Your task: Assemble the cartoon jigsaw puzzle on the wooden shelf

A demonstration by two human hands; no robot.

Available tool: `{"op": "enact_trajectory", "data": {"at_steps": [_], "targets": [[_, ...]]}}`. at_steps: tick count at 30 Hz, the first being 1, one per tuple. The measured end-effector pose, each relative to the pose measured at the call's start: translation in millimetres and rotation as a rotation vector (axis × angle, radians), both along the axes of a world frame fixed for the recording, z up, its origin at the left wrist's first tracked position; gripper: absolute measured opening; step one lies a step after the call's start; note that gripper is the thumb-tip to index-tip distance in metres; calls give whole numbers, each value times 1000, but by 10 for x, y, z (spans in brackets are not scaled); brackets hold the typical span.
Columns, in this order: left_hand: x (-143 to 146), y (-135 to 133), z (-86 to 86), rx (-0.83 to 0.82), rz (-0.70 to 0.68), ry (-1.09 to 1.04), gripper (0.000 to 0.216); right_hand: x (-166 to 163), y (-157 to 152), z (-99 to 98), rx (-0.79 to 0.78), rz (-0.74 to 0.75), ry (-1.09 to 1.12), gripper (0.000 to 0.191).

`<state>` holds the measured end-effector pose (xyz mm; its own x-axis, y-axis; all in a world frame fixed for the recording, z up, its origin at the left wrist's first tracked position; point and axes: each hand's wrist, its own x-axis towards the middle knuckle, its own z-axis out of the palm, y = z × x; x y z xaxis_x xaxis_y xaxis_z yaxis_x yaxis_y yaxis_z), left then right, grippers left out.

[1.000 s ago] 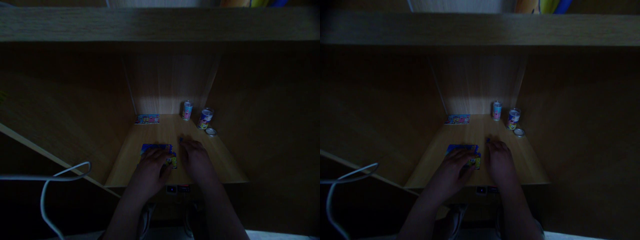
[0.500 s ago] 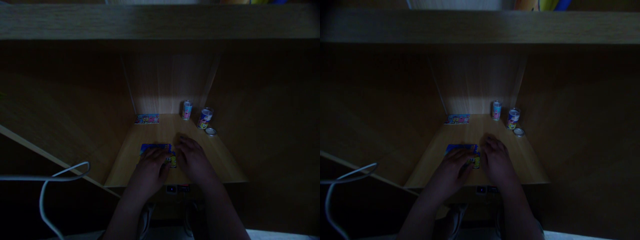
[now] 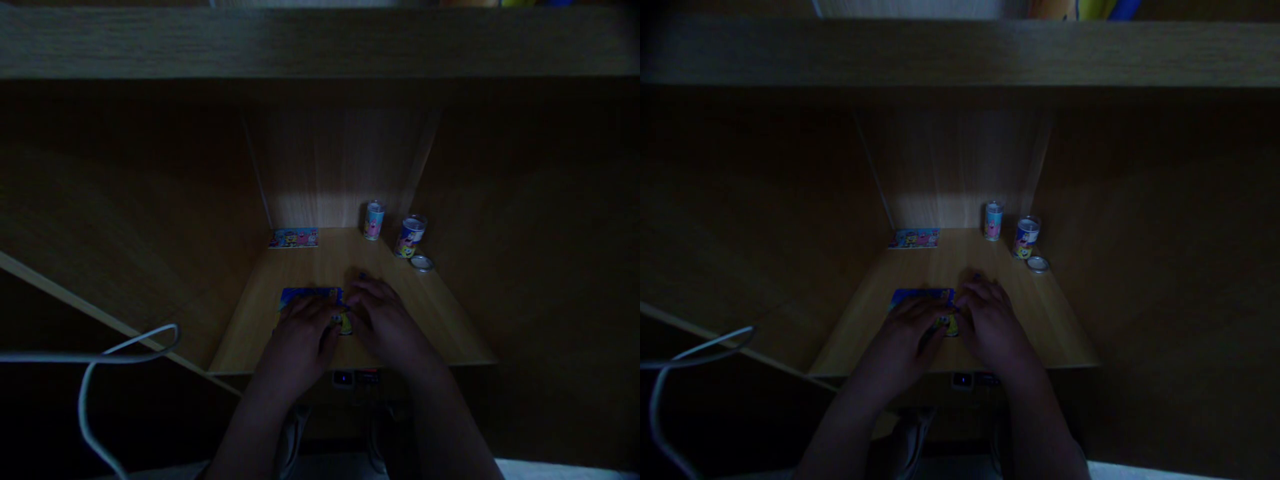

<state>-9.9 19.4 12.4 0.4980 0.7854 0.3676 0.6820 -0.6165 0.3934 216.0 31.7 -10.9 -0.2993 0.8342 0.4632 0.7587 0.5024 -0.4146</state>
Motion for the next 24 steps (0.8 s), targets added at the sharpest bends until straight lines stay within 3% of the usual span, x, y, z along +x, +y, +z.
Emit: {"op": "enact_trajectory", "data": {"at_steps": [6, 24], "targets": [[-4, -5, -8, 8, 3, -16, 35, -28, 7, -12, 24, -57, -22, 13], [14, -10, 5, -16, 16, 21, 28, 10, 7, 48, -28, 56, 143, 21]]}}
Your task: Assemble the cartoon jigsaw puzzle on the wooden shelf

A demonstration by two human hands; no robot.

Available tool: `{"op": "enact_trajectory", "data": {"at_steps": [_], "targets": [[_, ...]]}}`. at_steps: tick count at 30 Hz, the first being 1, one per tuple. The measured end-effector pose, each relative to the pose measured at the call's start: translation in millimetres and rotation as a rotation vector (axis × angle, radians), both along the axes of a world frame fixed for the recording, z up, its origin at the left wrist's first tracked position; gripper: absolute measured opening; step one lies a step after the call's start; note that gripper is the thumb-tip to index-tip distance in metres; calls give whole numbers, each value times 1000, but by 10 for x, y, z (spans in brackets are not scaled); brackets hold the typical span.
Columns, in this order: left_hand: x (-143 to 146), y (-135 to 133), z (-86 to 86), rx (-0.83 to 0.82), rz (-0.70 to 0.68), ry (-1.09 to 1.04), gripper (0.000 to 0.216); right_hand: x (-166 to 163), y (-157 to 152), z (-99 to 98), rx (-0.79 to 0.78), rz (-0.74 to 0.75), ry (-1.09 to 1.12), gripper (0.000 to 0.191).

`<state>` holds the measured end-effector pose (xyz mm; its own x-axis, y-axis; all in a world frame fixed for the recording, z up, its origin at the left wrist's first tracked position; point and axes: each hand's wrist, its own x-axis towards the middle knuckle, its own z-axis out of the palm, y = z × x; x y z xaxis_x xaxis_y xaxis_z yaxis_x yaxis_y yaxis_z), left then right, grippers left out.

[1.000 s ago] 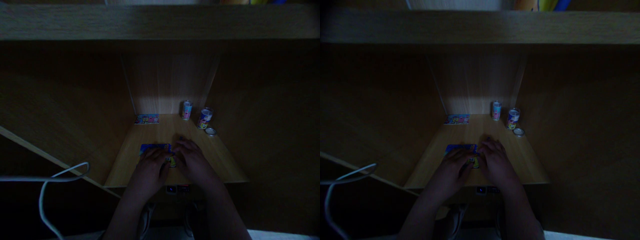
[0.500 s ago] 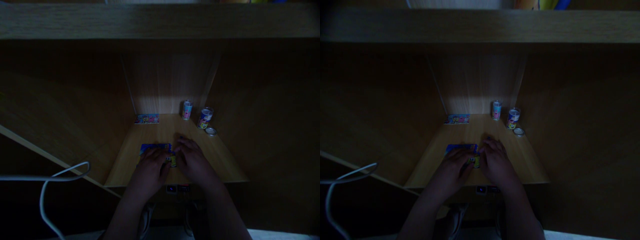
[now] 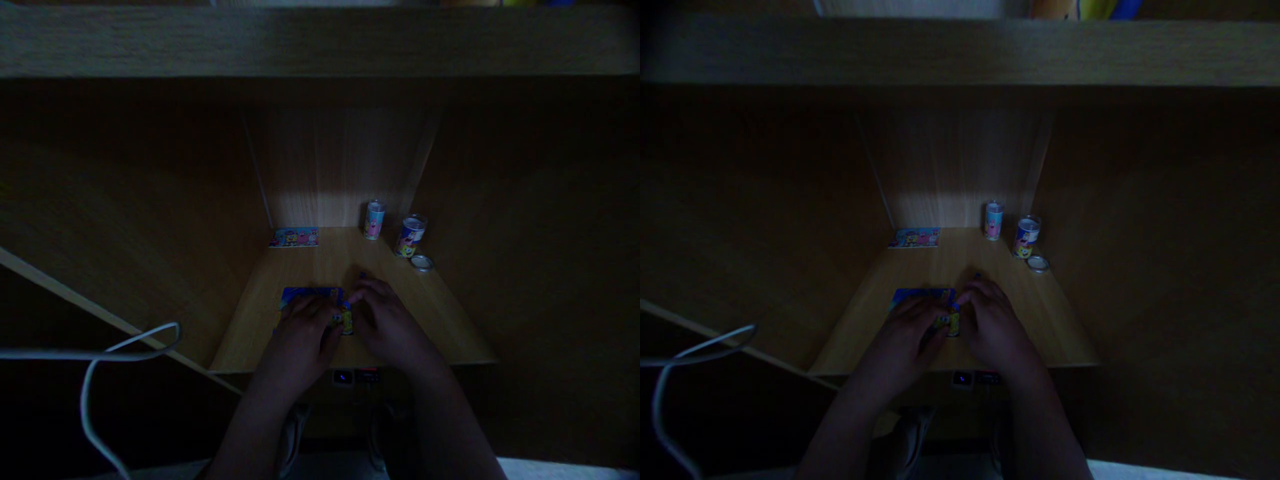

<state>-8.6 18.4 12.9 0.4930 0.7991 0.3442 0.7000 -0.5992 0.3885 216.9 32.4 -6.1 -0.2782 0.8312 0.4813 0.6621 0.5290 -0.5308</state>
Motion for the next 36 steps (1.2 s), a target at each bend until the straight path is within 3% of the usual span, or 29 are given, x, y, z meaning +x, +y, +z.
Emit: {"op": "enact_trajectory", "data": {"at_steps": [11, 22, 33, 36], "targets": [[-9, -2, -12, 3, -4, 15, 25, -14, -24, 44, -90, 74, 68, 17], [5, -3, 10, 0, -1, 8, 21, -16, -13, 22, -102, 34, 74, 13], [-5, 1, -15, 18, -8, 8, 25, -20, -83, 62, -178, 94, 190, 8], [-3, 5, -14, 14, -7, 15, 25, -33, -71, 57, -165, 43, 196, 7]]}}
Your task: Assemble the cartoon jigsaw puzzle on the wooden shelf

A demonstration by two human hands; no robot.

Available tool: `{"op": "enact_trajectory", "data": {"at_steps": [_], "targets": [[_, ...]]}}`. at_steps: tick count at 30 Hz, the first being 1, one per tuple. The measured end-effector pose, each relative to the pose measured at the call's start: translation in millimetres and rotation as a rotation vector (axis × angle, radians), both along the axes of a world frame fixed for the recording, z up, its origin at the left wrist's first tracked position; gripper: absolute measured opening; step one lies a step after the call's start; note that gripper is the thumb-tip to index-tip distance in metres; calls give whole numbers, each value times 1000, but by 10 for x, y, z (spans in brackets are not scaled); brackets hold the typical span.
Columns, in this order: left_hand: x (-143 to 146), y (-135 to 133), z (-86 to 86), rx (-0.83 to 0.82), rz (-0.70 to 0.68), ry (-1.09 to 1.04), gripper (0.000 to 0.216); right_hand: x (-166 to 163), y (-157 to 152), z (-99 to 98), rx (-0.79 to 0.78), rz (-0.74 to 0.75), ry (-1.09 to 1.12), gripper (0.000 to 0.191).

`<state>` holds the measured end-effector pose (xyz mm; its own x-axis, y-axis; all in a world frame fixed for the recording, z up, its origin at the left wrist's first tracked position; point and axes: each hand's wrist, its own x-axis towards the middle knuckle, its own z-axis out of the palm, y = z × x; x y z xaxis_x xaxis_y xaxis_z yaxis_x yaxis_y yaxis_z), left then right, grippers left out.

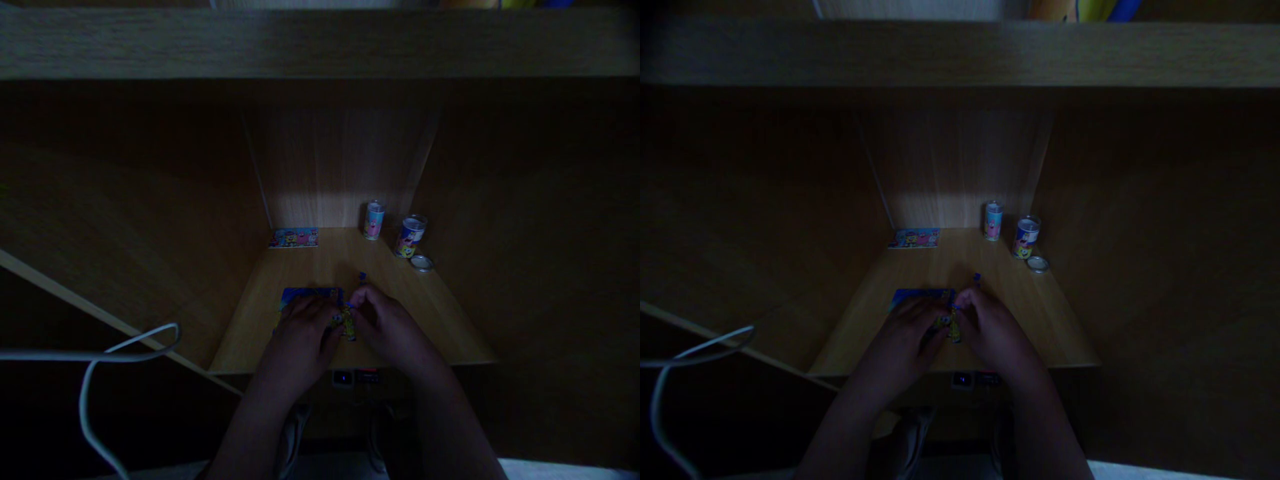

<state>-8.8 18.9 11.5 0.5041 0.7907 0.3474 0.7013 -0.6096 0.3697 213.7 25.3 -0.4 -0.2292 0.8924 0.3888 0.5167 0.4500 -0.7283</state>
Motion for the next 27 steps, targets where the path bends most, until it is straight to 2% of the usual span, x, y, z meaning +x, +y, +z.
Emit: {"op": "enact_trajectory", "data": {"at_steps": [5, 11, 17, 20, 24, 27], "targets": [[-6, 2, 0, -6, 10, -37, 24, 11, 66, -55, 74, -197, -61, 12], [-13, 1, -6, -4, 25, -20, 28, 23, 101, -64, 66, -219, -194, 14], [-13, -2, -14, 0, 32, -25, 26, 7, 95, -65, 96, -366, -371, 10], [-15, -1, -19, 5, 24, -35, 27, 10, 91, -69, 119, -362, -370, 13], [-11, 6, -28, 4, 27, -41, 28, 7, 93, -49, 101, -276, -360, 21], [-11, 8, -37, 7, 21, -40, 27, -2, 90, -25, 66, -322, -404, 21]]}}
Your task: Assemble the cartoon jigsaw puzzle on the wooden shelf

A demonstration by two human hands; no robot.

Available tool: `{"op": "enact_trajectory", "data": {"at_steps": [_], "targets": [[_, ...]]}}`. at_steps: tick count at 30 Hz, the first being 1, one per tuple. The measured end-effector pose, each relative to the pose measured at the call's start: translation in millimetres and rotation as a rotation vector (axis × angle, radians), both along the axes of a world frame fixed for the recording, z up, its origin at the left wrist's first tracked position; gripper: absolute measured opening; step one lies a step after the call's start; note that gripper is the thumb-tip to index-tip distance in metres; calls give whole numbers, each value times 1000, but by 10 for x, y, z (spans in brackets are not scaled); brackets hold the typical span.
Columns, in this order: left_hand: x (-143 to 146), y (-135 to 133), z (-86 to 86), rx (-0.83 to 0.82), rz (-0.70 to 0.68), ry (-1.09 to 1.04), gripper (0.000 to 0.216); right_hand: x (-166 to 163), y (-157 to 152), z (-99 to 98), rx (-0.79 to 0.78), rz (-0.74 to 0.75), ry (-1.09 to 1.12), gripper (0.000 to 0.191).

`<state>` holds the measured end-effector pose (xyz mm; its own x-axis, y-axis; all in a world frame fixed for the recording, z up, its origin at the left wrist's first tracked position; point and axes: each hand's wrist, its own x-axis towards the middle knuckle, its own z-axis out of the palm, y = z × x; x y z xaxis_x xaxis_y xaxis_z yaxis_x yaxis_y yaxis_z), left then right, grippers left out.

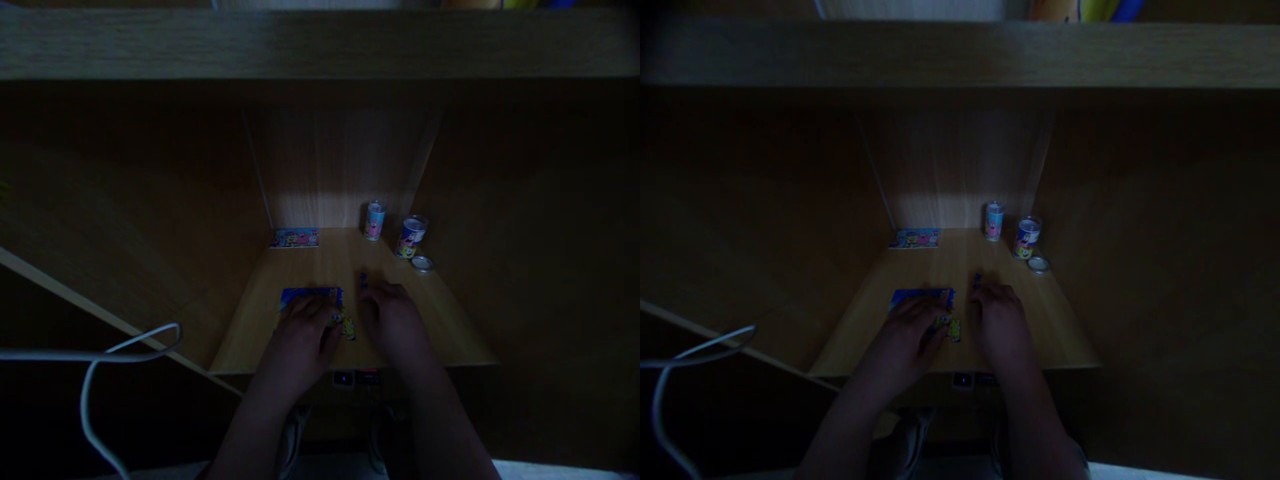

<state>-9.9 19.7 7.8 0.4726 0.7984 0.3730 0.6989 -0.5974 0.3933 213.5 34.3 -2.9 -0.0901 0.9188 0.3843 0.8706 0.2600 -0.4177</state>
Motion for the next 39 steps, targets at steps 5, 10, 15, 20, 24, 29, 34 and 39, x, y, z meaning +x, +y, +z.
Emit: {"op": "enact_trajectory", "data": {"at_steps": [5, 10, 15, 20, 24, 29, 34, 39], "targets": [[-2, -4, -2, 8, -11, -7, 28, -10, -17, 17, 34, -94, -40, 20], [4, 6, 17, -4, 26, 12, 20, -17, -38, 33, 31, 189, 49, 17], [-19, 26, 9, 33, 127, -16, 23, 3, -66, 47, 11, 315, 26, 12], [-30, 44, -30, 54, 150, -11, 19, 9, -68, 47, -9, 330, 22, 17], [-29, 57, -38, 105, 128, -32, 17, 11, -59, 40, -16, 336, 36, 21], [-28, 11, 10, 143, -15, -55, 13, 15, -45, 16, -35, 366, 116, 23], [-28, -58, 31, 153, -108, -36, 14, 12, -35, 10, -44, 304, 302, 18], [-26, -78, 31, 150, -138, -33, 17, 29, -46, 36, -76, 259, 454, 7]]}}
